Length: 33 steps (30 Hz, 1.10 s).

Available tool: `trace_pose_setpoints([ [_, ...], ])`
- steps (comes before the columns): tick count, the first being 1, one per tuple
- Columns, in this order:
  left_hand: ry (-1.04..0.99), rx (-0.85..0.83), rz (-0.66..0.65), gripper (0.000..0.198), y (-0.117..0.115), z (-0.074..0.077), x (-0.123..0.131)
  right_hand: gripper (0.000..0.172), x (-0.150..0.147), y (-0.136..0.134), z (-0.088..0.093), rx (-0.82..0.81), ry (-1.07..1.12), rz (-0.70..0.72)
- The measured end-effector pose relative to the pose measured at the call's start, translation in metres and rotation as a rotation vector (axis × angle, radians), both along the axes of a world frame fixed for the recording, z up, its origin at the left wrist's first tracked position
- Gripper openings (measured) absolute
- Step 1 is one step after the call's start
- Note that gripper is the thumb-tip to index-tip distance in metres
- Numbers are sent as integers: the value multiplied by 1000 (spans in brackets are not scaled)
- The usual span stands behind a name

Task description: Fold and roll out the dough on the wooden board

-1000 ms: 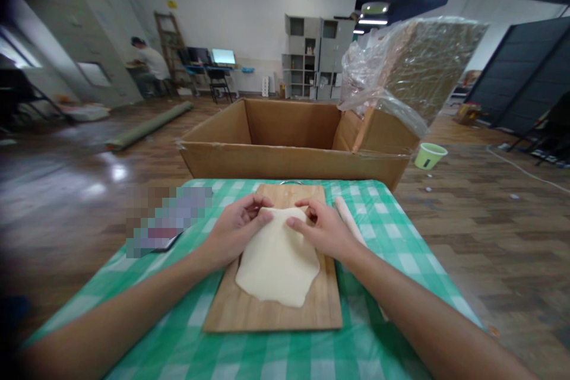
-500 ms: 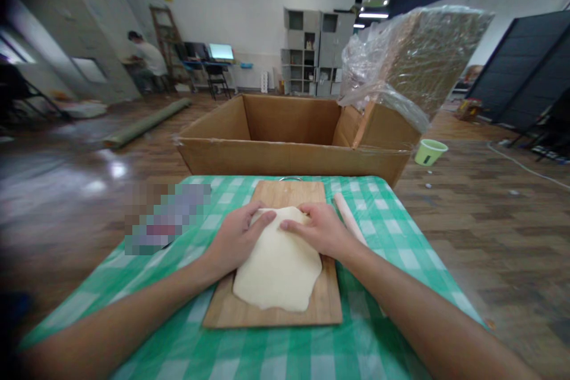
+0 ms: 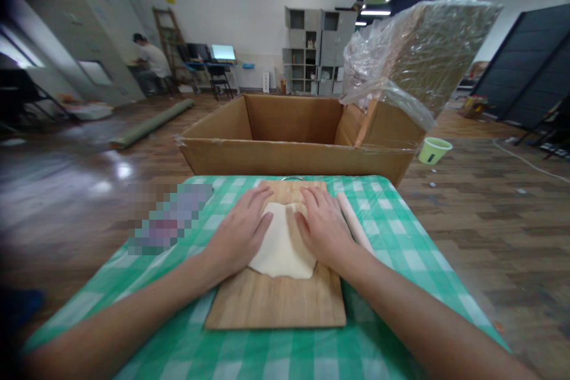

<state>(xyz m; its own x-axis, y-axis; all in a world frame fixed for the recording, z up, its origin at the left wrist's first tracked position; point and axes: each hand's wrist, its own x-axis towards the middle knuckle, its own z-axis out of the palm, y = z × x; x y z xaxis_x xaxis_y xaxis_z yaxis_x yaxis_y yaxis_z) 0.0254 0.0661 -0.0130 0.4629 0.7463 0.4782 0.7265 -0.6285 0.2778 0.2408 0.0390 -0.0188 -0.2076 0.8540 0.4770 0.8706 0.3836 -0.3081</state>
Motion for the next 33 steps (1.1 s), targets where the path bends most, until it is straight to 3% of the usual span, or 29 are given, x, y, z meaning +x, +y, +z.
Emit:
trace_pose_setpoints([
  [3,208,-67,-118,53,-13,-8,8,57,-11,-11,-6,-87,-184,129],
  [8,317,-153,-114,62,-18,-14,11,62,-17,-14,-8,-163,-323,171],
  [19,315,-162,-142,67,-15,-11,9,65,-15,-12,-2,-225,-339,158],
  [28,268,-164,-147,67,-16,-9,7,64,-7,-2,0,-261,-189,209],
  [30,263,-177,-137,68,-17,-6,6,56,3,6,8,-203,-104,171],
  [33,242,-190,-110,68,-16,-4,3,43,30,18,32,-113,-8,-25],
])
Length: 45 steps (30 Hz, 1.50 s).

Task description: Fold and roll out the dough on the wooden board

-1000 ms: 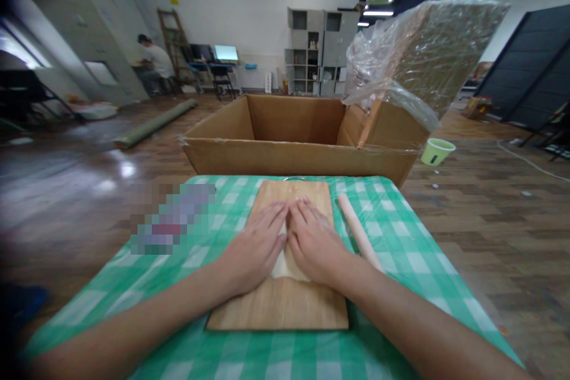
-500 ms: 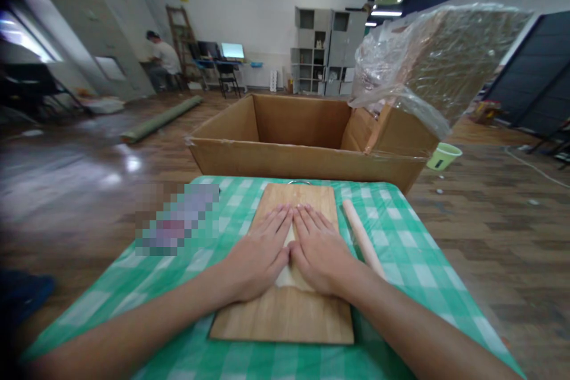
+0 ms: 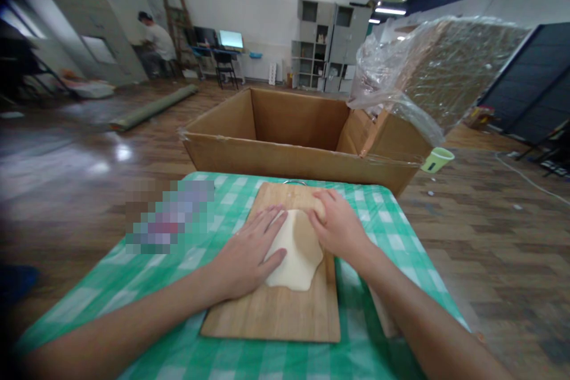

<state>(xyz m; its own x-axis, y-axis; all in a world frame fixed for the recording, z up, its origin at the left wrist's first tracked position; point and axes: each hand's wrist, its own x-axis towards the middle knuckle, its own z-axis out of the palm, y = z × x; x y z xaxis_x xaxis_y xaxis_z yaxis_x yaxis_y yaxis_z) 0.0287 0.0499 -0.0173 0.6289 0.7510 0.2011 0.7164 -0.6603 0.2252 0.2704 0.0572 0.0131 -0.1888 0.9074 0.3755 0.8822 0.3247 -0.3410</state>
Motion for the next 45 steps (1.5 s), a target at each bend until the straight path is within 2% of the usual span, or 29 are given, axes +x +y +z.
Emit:
trace_pose_setpoints([
  [2,-7,-2,11,70,3,0,-2,43,24,2,16,-54,-59,-176],
  [5,4,-22,-12,79,6,1,-5,49,61,-10,26,-315,-212,-355],
  [8,16,-44,-103,103,7,5,-9,52,83,-38,17,-509,-277,-379],
  [11,41,-45,-248,124,6,9,-13,52,83,-68,-1,-592,-266,-313],
  [13,59,-48,-277,121,4,9,-14,47,76,-81,-11,-580,-262,-279],
  [16,70,-53,-233,108,1,8,-12,39,69,-88,-18,-540,-234,-319],
  [19,55,-29,-194,105,-3,6,-9,31,64,-83,-13,-430,-151,-368],
  [21,16,0,-188,102,-5,7,-8,26,55,-75,-5,-316,-103,-311],
  [22,-22,18,-187,93,-5,9,-9,24,49,-71,-1,-274,-92,-262],
  [25,-202,110,-176,44,-1,20,-15,24,22,-62,8,-241,-119,-129],
  [26,-273,159,-156,36,1,25,-17,26,13,-60,9,-242,-145,-102],
  [29,-398,285,-71,26,6,35,-22,35,-6,-58,7,-243,-245,-45],
  [31,-361,301,-43,26,9,33,-22,41,-12,-58,4,-238,-339,-22],
  [34,-189,284,-31,33,13,19,-17,47,-16,-53,-2,-216,-462,-33],
  [39,-44,304,37,53,23,-2,-8,48,-17,-27,-11,-51,-467,-59],
  [43,-3,281,108,54,41,-1,-4,46,-14,-3,-17,-2,-474,-22],
  [45,47,275,66,47,53,2,-4,40,-11,9,-20,-18,-496,45],
])
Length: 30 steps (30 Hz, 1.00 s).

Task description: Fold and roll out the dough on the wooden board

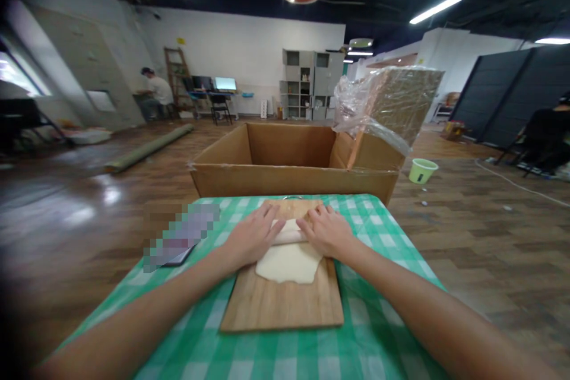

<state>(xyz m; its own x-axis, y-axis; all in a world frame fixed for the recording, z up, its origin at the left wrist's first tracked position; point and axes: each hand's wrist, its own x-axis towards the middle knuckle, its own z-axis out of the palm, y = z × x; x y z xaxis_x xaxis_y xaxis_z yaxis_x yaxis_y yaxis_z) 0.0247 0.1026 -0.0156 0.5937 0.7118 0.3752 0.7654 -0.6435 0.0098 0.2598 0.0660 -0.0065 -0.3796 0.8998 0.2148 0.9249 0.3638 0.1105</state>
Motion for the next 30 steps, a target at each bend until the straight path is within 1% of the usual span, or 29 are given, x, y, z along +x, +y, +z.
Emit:
trace_pose_setpoints([
  [3,129,-33,-137,39,20,3,-1,35,5,20,-3,-48,17,26],
  [4,153,-43,-157,37,27,3,0,34,7,27,-3,-70,27,24],
  [5,162,-49,-150,37,33,4,0,34,7,34,-4,-93,33,21],
  [9,144,-30,-35,36,58,8,6,37,8,60,-2,-144,60,-11],
  [12,162,-28,-43,32,74,13,12,42,9,73,1,-138,96,-67],
  [15,152,-40,-33,32,87,16,18,54,9,80,4,-117,137,-185],
  [19,100,-49,67,41,95,15,21,72,6,78,7,-88,182,-315],
  [22,104,-63,68,42,92,13,20,80,3,71,10,-108,194,-331],
  [23,117,-66,44,40,88,13,18,79,2,66,11,-117,191,-318],
  [24,132,-65,13,38,82,12,16,74,0,60,12,-125,185,-294],
  [27,177,-42,-73,31,56,10,8,52,-5,34,12,-122,144,-189],
  [28,188,-21,-87,30,44,9,5,48,-7,22,11,-103,130,-161],
  [30,179,42,-74,31,20,7,-1,49,-11,-3,6,-32,125,-139],
])
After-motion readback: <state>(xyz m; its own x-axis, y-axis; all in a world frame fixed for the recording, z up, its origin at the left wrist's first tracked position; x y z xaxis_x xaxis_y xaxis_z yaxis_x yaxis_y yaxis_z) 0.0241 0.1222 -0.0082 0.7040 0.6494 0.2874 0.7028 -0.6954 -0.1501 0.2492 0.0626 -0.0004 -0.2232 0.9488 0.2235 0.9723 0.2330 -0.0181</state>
